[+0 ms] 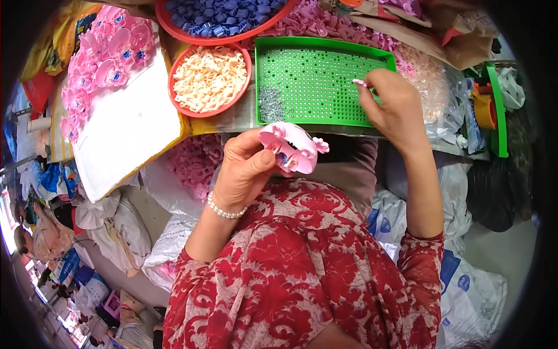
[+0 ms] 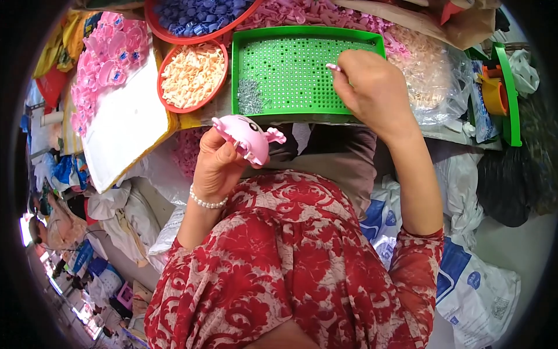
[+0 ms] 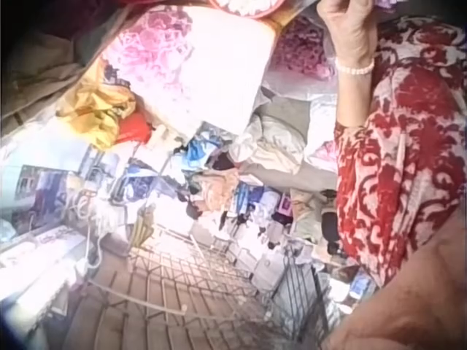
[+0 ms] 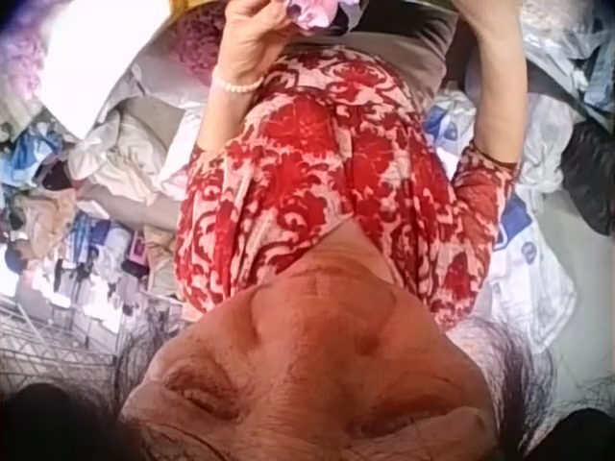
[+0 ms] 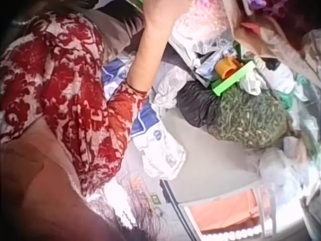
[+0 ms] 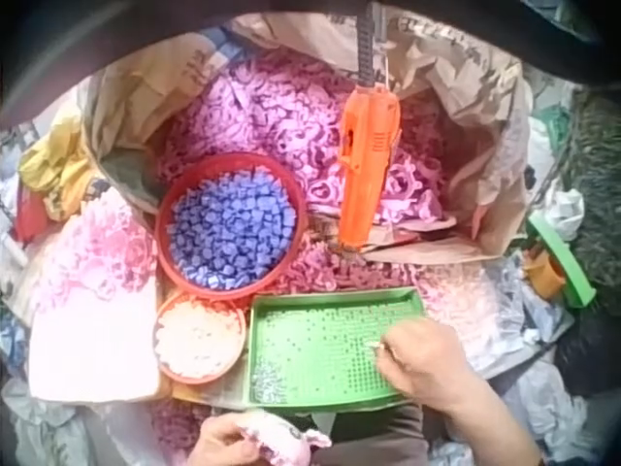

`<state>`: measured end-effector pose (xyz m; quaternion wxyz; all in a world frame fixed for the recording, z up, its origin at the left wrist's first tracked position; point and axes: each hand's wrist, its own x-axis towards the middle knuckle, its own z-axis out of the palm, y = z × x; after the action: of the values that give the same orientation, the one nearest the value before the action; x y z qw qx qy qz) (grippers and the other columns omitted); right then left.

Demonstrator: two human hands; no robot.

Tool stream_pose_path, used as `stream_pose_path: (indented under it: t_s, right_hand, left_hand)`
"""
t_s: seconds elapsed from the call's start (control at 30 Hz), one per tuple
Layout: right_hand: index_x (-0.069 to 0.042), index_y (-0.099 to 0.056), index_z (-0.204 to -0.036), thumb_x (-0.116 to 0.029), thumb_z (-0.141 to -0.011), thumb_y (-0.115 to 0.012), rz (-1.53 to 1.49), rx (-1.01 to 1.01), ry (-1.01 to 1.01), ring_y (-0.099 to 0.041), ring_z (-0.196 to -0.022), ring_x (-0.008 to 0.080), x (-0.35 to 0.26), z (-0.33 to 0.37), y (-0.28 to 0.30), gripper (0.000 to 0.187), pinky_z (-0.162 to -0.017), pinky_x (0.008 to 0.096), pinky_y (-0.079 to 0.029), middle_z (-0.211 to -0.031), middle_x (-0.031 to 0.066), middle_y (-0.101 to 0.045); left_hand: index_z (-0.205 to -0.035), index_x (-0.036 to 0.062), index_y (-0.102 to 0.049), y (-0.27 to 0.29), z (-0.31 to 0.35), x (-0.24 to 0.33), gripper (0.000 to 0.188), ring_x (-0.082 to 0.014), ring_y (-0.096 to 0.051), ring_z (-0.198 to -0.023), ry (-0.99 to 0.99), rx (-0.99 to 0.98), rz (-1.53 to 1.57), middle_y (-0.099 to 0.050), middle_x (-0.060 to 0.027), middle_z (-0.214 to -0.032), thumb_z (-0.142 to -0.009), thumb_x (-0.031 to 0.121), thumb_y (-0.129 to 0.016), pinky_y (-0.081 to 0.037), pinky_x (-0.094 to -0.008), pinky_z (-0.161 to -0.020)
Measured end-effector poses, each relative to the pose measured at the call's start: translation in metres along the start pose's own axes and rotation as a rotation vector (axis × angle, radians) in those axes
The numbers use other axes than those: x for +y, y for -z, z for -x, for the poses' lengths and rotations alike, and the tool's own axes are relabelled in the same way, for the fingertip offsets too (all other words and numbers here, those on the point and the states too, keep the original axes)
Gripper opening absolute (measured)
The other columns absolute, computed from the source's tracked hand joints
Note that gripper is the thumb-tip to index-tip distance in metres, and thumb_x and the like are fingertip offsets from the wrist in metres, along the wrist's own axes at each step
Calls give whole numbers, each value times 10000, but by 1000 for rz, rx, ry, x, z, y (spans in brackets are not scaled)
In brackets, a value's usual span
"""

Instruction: The recorder is manually assembling pink plastic toy frames by gluing and attaching small decorative accessories.

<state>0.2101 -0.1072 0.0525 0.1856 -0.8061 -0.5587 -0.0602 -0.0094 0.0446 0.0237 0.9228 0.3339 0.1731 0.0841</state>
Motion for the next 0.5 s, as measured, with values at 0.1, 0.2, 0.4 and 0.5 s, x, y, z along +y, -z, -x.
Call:
stream_pose_path:
  t_s: [0.1, 0.2, 0.4, 0.5]
  right_hand:
    - [-6, -578, -855, -61, -822, -595, -613, 84, -331, -542, -644, 148, -26, 6, 2, 67, -571, 236, -431, -735, 58, -567]
    - [-3, -586, -907, -90, -857, -578, -1241, 84, -565, -492, -577, 73, -40, 19, -2, 101, -513, 196, -389, -681, 21, -552]
    - [-14, -558, -907, -134, -854, -559, -1793, 36, -659, -512, -560, 113, -60, 29, -15, 131, -502, 226, -414, -743, 87, -601]
    - [-12, -568, -897, -74, -852, -540, -1829, 27, -586, -559, -644, 81, -69, 28, -12, 81, -548, 198, -454, -811, 86, -635]
  left_hand:
    - [-1113, 23, -525, 0, -1, -3, 456, -208, -606, -838, -37, -24, 24, -592, -95, -950, -745, 197, -731, -534, -356, -730]
    - [-1062, 39, -530, 11, -5, -11, 390, -221, -605, -874, -69, -129, 108, -591, -112, -975, -747, 158, -727, -527, -361, -747]
    - [-1009, 60, -550, 20, -12, -20, 500, -265, -600, -805, -94, -462, 273, -538, -176, -890, -705, 412, -735, -521, -370, -738]
    - [-999, 76, -517, 11, -8, -22, 403, -280, -585, -694, -76, -520, 304, -474, -126, -875, -817, 414, -642, -524, -328, -575]
